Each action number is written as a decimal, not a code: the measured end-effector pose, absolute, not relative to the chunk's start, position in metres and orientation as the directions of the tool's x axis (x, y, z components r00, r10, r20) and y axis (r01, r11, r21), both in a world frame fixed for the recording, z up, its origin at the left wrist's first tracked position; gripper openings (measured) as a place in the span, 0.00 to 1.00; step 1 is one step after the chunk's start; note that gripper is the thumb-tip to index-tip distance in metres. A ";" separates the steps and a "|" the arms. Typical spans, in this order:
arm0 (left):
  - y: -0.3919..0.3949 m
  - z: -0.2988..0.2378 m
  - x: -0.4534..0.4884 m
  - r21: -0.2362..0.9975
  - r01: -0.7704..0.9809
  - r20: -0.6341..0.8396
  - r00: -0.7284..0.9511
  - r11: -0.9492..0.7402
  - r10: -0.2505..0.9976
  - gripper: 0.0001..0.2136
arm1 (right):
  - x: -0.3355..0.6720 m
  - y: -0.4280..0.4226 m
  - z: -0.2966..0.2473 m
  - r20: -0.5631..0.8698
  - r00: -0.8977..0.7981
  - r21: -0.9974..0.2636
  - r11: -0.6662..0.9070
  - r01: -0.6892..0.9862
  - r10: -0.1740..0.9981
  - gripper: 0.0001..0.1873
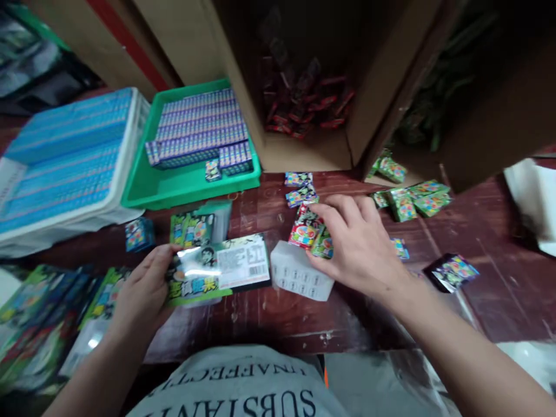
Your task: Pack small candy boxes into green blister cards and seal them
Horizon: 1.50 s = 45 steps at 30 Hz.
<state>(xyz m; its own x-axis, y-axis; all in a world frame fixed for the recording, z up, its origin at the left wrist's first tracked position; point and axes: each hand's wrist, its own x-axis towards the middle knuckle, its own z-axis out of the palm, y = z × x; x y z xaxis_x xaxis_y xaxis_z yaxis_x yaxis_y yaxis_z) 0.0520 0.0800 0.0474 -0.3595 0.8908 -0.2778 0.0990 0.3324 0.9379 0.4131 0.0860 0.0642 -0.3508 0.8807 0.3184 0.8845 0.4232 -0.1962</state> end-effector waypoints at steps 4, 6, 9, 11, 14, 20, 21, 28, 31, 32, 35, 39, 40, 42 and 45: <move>0.068 0.044 0.041 0.960 -0.034 -0.272 -0.354 0.278 0.895 0.16 | 0.361 0.074 0.077 0.307 -0.454 -0.192 0.522 0.831 0.836 0.32; 0.062 0.044 0.032 0.965 -0.054 -0.258 -0.367 0.256 0.894 0.15 | 0.350 0.071 0.078 0.339 -0.452 -0.217 0.536 0.816 0.825 0.33; 0.056 0.044 0.017 0.960 -0.089 -0.278 -0.385 0.264 0.880 0.15 | 0.343 0.068 0.080 0.364 -0.464 -0.254 0.565 0.785 0.807 0.34; 0.055 0.045 0.006 0.956 -0.109 -0.291 -0.422 0.271 0.859 0.15 | 0.339 0.065 0.082 0.329 -0.519 -0.322 0.610 0.724 0.789 0.34; 0.052 0.046 -0.011 0.946 -0.143 -0.323 -0.473 0.290 0.820 0.16 | 0.331 0.058 0.085 0.312 -0.542 -0.434 0.624 0.649 0.780 0.36; 0.040 0.049 -0.035 0.901 -0.229 -0.433 -0.411 0.369 0.803 0.17 | 0.316 0.058 0.089 0.332 -0.551 -0.602 0.621 0.502 0.766 0.38; 0.038 0.049 -0.037 0.886 -0.250 -0.461 -0.392 0.390 0.796 0.17 | 0.314 0.059 0.089 0.297 -0.613 -0.643 0.628 0.438 0.732 0.38; 0.022 0.052 -0.043 0.846 -0.289 -0.524 -0.286 0.449 0.803 0.22 | 0.298 0.063 0.087 0.241 -0.747 -0.572 0.712 0.406 0.619 0.35; 0.018 0.052 -0.039 0.869 -0.276 -0.481 -0.280 0.410 0.831 0.21 | 0.286 0.061 0.083 0.243 -0.767 -0.523 0.746 0.412 0.594 0.39; 0.018 0.051 -0.037 0.871 -0.278 -0.477 -0.276 0.406 0.834 0.21 | 0.282 0.061 0.082 0.257 -0.761 -0.528 0.746 0.405 0.595 0.43; 0.016 0.047 -0.035 0.867 -0.304 -0.479 -0.297 0.394 0.826 0.21 | 0.276 0.060 0.078 0.373 -0.685 -0.535 0.748 0.393 0.626 0.53; 0.014 0.042 -0.036 0.874 -0.317 -0.471 -0.372 0.368 0.800 0.22 | 0.277 0.058 0.082 0.433 -0.630 -0.461 0.759 0.459 0.645 0.45; 0.013 0.041 -0.036 0.880 -0.307 -0.464 -0.386 0.364 0.797 0.22 | 0.278 0.057 0.084 0.414 -0.645 -0.447 0.761 0.471 0.642 0.43; 0.011 0.041 -0.036 0.895 -0.274 -0.440 -0.407 0.353 0.800 0.21 | 0.277 0.054 0.087 0.370 -0.691 -0.436 0.773 0.461 0.621 0.40; 0.009 0.040 -0.036 0.901 -0.260 -0.429 -0.408 0.348 0.806 0.22 | 0.274 0.051 0.089 0.339 -0.755 -0.429 0.806 0.407 0.561 0.38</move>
